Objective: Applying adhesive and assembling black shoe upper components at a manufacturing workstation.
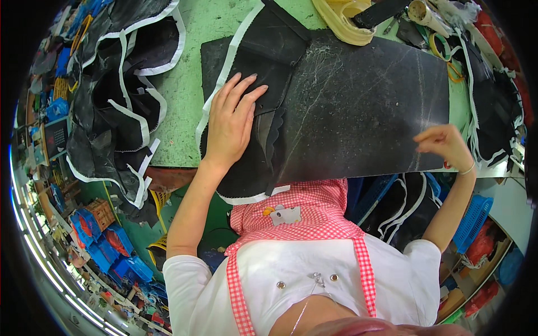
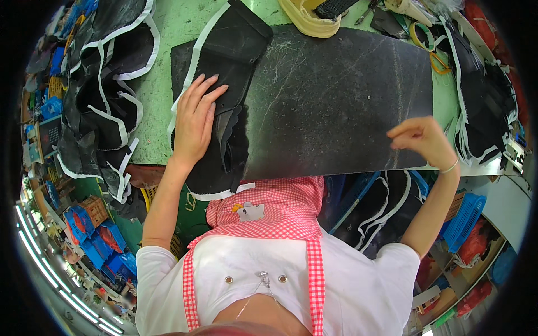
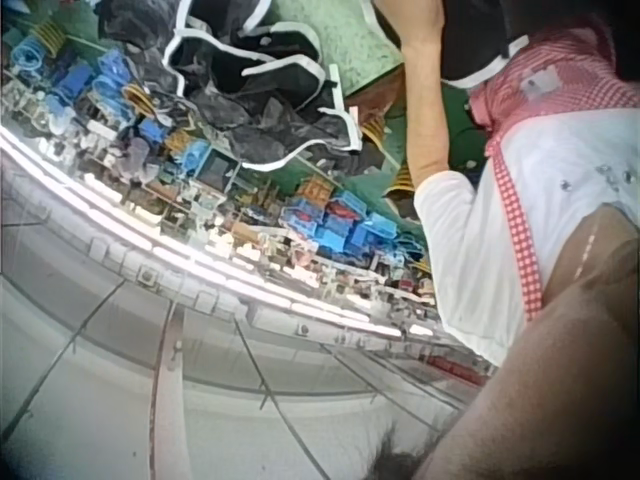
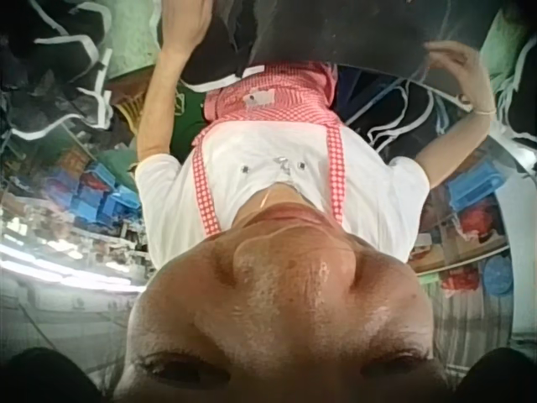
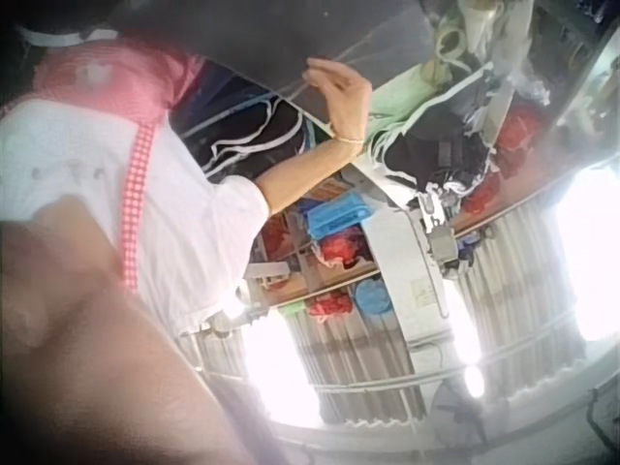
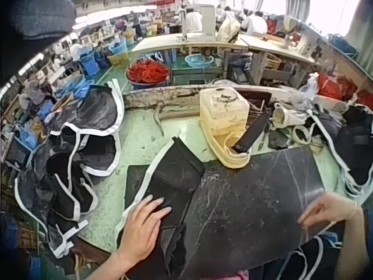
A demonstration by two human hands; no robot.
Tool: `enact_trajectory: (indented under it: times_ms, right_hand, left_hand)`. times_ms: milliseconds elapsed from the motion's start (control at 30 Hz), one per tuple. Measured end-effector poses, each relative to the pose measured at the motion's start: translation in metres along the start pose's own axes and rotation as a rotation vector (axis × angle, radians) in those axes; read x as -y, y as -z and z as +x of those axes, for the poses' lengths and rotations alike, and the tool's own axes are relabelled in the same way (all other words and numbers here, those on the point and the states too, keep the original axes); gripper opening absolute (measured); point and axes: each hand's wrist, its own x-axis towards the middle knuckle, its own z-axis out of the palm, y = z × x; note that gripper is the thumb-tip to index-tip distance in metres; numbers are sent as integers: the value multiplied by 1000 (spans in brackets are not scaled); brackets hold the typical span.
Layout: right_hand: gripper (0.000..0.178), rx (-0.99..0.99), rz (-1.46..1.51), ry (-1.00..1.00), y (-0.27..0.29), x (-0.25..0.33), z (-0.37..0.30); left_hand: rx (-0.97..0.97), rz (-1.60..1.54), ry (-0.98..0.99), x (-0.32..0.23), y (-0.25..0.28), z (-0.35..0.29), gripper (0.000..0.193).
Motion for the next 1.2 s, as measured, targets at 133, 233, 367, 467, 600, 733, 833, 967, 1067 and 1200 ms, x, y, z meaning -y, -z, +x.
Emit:
enact_trajectory:
  times_ms: [133, 233, 367, 467, 600, 733, 833, 967, 1067, 1200]
  right_hand:
    - [35, -200, 112, 199, 25, 8, 33]
    - [33, -549, 9, 455, 31, 54, 78]
    - [30, -785, 107, 562, 24, 121, 142]
    - [32, -849, -38, 678, 28, 126, 160]
    - [22, -928, 122, 839, 40, 97, 146]
    - [20, -641, 174, 750, 27, 100, 133]
    - [20, -593, 77, 800, -13, 119, 134]
    - [22, -547, -181, 845, -49, 154, 147]
    - [32, -581, -390, 902, -57, 174, 147]
    - [31, -532, -267, 863, -57, 188, 137]
  left_hand:
    - [17, -25, 16, -1, 10, 6, 33]
    - [-14, -39, 2, -5, 9, 21, 33]
    - [-44, -28, -100, -11, -5, 39, 36]
    - [12, -6, -120, -8, -14, 40, 40]
    - [35, -28, -103, -2, -18, 31, 43]
    - [20, -36, -106, 1, -21, 31, 43]
    - [25, -42, -95, -1, -21, 31, 42]
    - [16, -50, -97, -1, -21, 31, 42]
    - [14, -50, -96, 0, -22, 31, 42]
    - [6, -56, -89, 0, -23, 30, 41]
